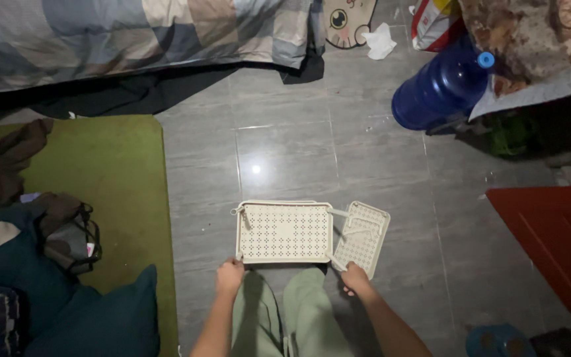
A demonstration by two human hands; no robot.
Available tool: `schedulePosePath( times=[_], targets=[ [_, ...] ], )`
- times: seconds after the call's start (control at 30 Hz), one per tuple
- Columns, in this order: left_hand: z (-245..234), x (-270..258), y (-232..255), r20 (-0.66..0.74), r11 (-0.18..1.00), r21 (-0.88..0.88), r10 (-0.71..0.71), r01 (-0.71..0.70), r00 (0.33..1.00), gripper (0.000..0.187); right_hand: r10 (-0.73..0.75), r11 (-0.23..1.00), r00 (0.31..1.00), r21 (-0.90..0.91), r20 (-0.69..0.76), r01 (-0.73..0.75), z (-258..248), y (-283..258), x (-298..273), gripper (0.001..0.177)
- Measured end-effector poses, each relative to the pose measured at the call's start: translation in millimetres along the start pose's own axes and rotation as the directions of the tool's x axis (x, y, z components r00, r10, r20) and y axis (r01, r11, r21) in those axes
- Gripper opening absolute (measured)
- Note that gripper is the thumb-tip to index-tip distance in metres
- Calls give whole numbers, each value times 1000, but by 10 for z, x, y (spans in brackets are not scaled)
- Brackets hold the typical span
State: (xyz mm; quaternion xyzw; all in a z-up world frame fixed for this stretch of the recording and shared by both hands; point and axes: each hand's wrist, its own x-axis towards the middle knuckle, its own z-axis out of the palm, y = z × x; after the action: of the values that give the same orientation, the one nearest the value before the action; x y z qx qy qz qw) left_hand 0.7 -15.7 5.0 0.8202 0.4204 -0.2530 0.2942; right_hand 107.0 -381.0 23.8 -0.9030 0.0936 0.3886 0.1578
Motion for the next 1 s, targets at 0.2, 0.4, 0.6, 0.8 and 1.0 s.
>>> schedulePosePath(
  times=[0.2,0.4,0.6,0.8,1.0],
  targets=[
    [-55,39,59,99,981,192,5,-24,995,37,86,995,993,-58,76,-82,-118,-356,-28,34],
    [120,47,35,-34,993,109,42,-38,999,34,132,984,983,-137,124,-115,-320,-600,-102,36],
    [199,54,-13,-147,995,72,82,-72,986,29,40,998,999,-36,-36,-41,-269,-600,-139,27],
    [248,76,83,-139,987,84,146,-135,979,30,-119,993,985,-26,-124,117,20,-355,-9,24],
    [264,23,-24,-127,994,87,79,-68,989,29,117,993,993,36,-16,-117,199,-46,139,34]
  ],
)
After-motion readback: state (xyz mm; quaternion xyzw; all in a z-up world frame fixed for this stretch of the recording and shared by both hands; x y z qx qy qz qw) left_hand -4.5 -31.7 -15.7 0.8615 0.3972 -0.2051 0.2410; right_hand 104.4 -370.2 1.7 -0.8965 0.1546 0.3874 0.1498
